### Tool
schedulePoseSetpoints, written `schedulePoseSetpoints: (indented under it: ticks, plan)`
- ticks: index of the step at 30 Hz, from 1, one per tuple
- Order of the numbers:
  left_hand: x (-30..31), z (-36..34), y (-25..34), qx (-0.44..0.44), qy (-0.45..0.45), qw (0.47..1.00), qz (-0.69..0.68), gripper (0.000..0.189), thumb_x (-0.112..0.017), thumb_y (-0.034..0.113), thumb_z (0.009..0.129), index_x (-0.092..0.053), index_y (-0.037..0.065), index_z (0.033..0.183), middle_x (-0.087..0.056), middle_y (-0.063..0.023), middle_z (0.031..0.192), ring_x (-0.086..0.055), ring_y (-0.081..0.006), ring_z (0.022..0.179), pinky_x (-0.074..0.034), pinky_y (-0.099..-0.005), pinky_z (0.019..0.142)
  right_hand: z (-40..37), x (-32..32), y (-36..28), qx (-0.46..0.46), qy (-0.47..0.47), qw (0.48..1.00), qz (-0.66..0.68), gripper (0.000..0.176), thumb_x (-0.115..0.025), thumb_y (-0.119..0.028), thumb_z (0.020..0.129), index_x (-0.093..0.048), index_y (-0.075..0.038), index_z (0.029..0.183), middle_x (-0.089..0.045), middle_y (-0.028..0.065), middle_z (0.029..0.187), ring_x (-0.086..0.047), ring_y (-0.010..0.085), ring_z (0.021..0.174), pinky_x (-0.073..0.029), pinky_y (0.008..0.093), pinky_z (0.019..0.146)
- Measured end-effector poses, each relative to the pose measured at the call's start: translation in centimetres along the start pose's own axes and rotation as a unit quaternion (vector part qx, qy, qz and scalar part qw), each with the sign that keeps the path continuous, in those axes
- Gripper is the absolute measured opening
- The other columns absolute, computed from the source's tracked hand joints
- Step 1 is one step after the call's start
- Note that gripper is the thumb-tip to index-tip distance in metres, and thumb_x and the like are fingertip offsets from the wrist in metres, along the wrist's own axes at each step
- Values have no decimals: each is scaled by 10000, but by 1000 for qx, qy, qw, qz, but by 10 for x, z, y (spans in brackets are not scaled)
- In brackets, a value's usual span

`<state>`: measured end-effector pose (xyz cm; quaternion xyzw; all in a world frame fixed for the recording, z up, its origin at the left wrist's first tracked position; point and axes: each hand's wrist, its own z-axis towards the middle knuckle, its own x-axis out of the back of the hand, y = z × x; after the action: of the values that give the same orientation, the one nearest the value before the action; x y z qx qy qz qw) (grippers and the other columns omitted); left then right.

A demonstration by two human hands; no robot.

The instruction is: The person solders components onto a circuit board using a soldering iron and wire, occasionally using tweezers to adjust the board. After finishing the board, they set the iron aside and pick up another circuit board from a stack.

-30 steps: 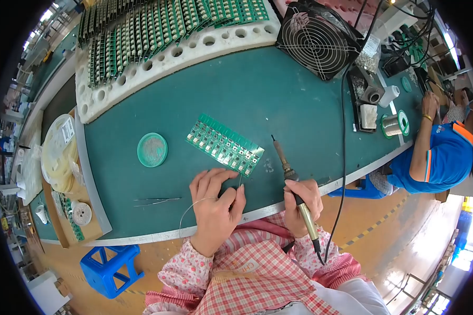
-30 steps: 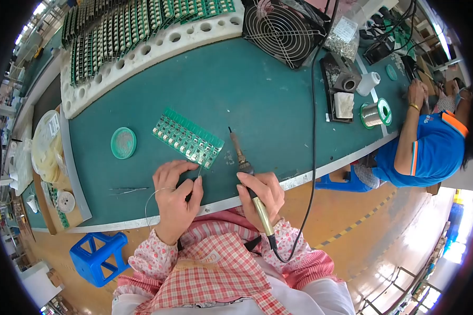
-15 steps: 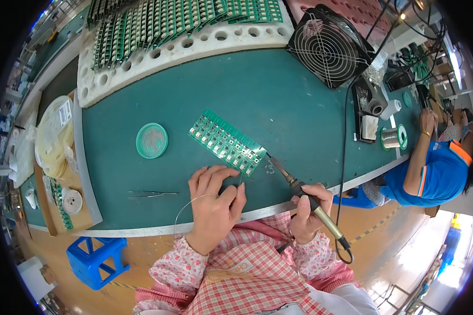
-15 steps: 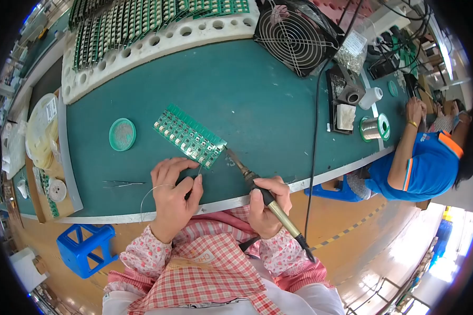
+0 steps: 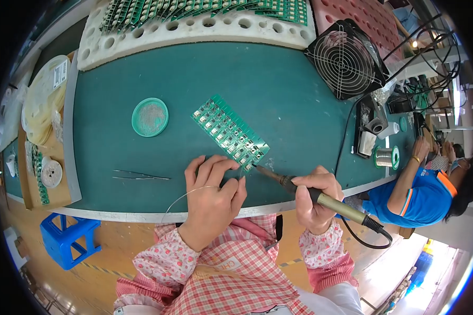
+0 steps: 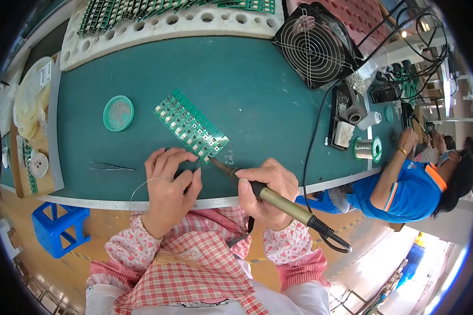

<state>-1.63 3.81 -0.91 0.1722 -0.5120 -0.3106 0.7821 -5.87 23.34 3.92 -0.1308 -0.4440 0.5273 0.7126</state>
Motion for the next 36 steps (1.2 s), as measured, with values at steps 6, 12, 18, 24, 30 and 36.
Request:
schedulePoseSetpoints:
  ticks: [6,12,18,24,30,36]
  plan:
    - [1,2,0,3,3,1000,-6,201,-738,68,761,-587,34,632,-651,-68,1041,-613,-285,1036,-401,-494,965,10,-7,4,28,-29,999,6,97,-722,2,762,-654,-7,832,-605,44,619,-486,169,456,-356,287,434]
    - [1,3,0,4,-1,1000,-8,180,-740,78,757,-607,31,646,-644,-68,1022,-611,-269,1023,-395,-503,972,13,-11,5,29,-42,999,-13,87,-724,3,754,-660,-11,812,-573,40,601,-483,175,449,-353,288,426]
    - [1,3,-1,3,-2,1000,-7,149,-740,90,758,-640,23,670,-637,-68,1007,-604,-255,1025,-389,-512,984,15,-13,6,23,-51,998,-10,77,-729,-5,751,-670,-10,801,-559,35,598,-487,178,450,-358,290,425]
    - [0,3,-1,7,3,1000,-14,194,-745,74,748,-587,45,639,-652,-58,1015,-615,-271,1022,-383,-503,981,17,-16,7,27,-49,998,0,74,-729,-12,752,-671,-5,796,-572,36,606,-492,181,451,-363,293,426]
    - [0,3,-1,10,7,1000,-13,185,-750,70,741,-592,49,645,-653,-54,1009,-615,-264,1021,-380,-497,985,18,-18,6,30,-52,998,-5,67,-721,-15,757,-665,-4,792,-591,41,610,-499,180,454,-369,291,428]
    - [0,2,-1,11,7,1000,-16,177,-751,70,737,-598,49,651,-651,-51,1006,-615,-259,1025,-377,-495,989,17,-18,9,27,-51,998,8,74,-720,-7,753,-661,-6,797,-598,41,606,-507,180,457,-374,288,432]
